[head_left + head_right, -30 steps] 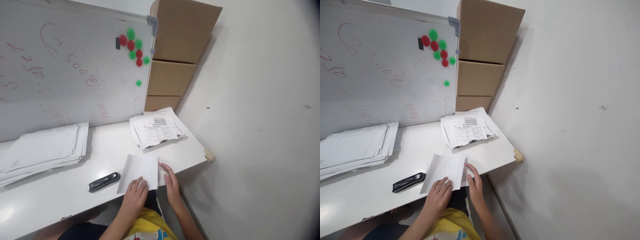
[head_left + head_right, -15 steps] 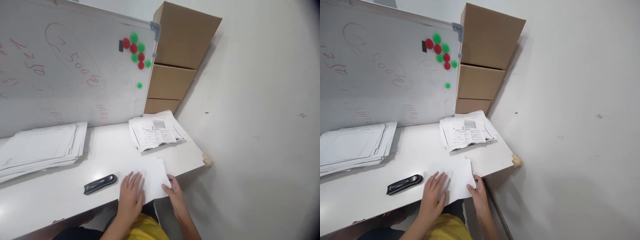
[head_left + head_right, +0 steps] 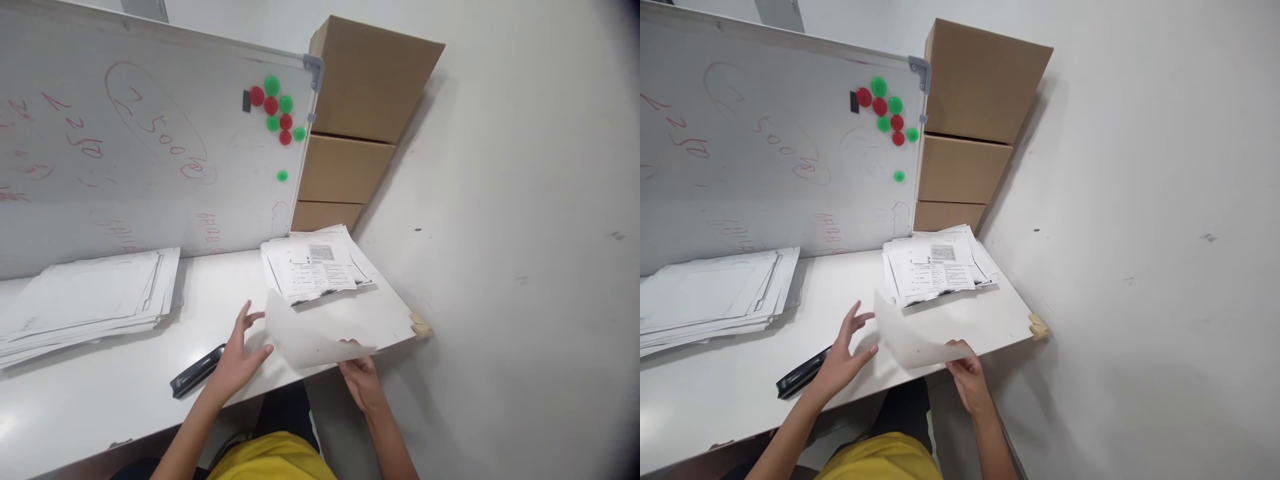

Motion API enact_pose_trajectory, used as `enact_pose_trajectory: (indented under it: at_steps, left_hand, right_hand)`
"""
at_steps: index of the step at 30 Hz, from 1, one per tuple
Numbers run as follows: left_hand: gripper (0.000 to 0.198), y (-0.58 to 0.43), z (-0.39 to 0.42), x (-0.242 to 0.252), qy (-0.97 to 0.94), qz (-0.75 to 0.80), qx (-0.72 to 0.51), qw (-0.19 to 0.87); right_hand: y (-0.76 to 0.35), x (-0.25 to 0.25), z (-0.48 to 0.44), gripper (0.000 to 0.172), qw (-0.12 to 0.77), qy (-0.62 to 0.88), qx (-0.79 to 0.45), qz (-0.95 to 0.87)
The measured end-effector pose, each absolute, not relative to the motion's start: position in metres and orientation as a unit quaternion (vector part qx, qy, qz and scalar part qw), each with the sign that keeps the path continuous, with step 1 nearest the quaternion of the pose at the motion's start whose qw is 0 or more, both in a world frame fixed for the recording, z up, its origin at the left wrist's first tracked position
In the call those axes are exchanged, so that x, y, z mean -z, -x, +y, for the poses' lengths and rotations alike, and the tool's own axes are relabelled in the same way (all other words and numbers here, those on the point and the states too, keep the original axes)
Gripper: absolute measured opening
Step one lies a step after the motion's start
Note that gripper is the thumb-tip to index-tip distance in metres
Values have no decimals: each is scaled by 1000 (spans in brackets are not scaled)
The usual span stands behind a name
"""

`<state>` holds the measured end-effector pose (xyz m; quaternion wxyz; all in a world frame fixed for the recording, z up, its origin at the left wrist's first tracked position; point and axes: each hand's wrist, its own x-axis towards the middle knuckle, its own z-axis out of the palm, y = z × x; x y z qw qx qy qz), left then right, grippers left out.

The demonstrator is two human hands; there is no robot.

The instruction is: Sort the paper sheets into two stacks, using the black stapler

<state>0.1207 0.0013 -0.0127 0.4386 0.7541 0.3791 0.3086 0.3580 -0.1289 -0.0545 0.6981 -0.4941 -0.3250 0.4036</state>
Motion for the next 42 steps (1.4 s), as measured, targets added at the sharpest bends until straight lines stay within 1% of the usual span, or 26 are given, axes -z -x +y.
enact_pose_trajectory:
  at_steps: [1,3,5,6,7,9,10,11,13,14,17,18,20,23,25,27,29,31,33,35,37,39,41,42]
  left_hand:
    - [77,-121,-1,14,-757,387,-306,429]
    - [78,-122,-3,18,-752,386,-327,423]
    - [82,-127,-2,24,-730,351,-346,474]
    - [81,-129,0,27,-711,333,-351,510]
    - [74,-131,1,29,-691,321,-353,543]
    - [48,-133,2,33,-661,321,-365,572]
    - [35,-133,1,34,-653,332,-384,562]
    - [28,-132,-1,36,-648,347,-412,539]
    - [23,-128,-10,40,-641,384,-471,469]
    - [22,-126,-16,42,-634,413,-495,426]
    - [24,-124,-35,50,-630,500,-500,321]
    - [26,-125,-40,54,-634,513,-494,301]
    - [30,-127,-46,62,-646,509,-498,274]
    - [30,-129,-46,72,-667,441,-559,219]
    - [27,-128,-43,76,-687,378,-592,186]
    - [28,-126,-39,78,-705,326,-605,175]
    - [29,-125,-37,80,-716,316,-594,185]
    - [28,-125,-36,84,-717,357,-564,203]
    - [30,-125,-37,88,-700,418,-536,220]
    - [33,-122,-39,90,-693,435,-531,219]
    - [36,-113,-39,82,-705,414,-544,190]
    - [37,-97,-36,67,-724,402,-545,132]
    - [37,-76,-26,49,-764,402,-501,64]
    - [36,-66,-19,42,-793,404,-455,34]
  right_hand:
    - [-356,58,-129,23,699,498,-403,-318]
    - [-355,64,-128,22,694,484,-418,-331]
    - [-358,66,-126,23,686,465,-431,-357]
    - [-361,67,-124,25,684,463,-428,-368]
    - [-364,67,-123,28,680,466,-419,-381]
    - [-371,68,-121,30,663,482,-397,-413]
    - [-374,69,-121,29,650,495,-387,-428]
    - [-376,70,-122,26,634,514,-378,-437]
    - [-375,73,-125,23,604,563,-366,-428]
    - [-373,75,-127,26,593,585,-367,-415]
    - [-361,76,-130,41,575,618,-374,-384]
    - [-356,75,-129,41,572,621,-374,-383]
    - [-349,71,-126,35,574,622,-367,-385]
    - [-344,65,-118,31,604,605,-364,-369]
    - [-344,63,-114,36,621,595,-375,-346]
    - [-345,61,-112,38,625,596,-382,-329]
    - [-347,58,-111,34,626,604,-369,-328]
    - [-350,53,-111,32,623,608,-360,-334]
    - [-353,50,-110,36,599,611,-382,-349]
    - [-355,49,-109,39,568,613,-410,-365]
    - [-356,50,-110,40,550,617,-420,-374]
    - [-355,52,-114,43,538,616,-441,-369]
    - [-353,54,-118,44,522,612,-478,-352]
    - [-351,54,-120,45,516,610,-495,-341]
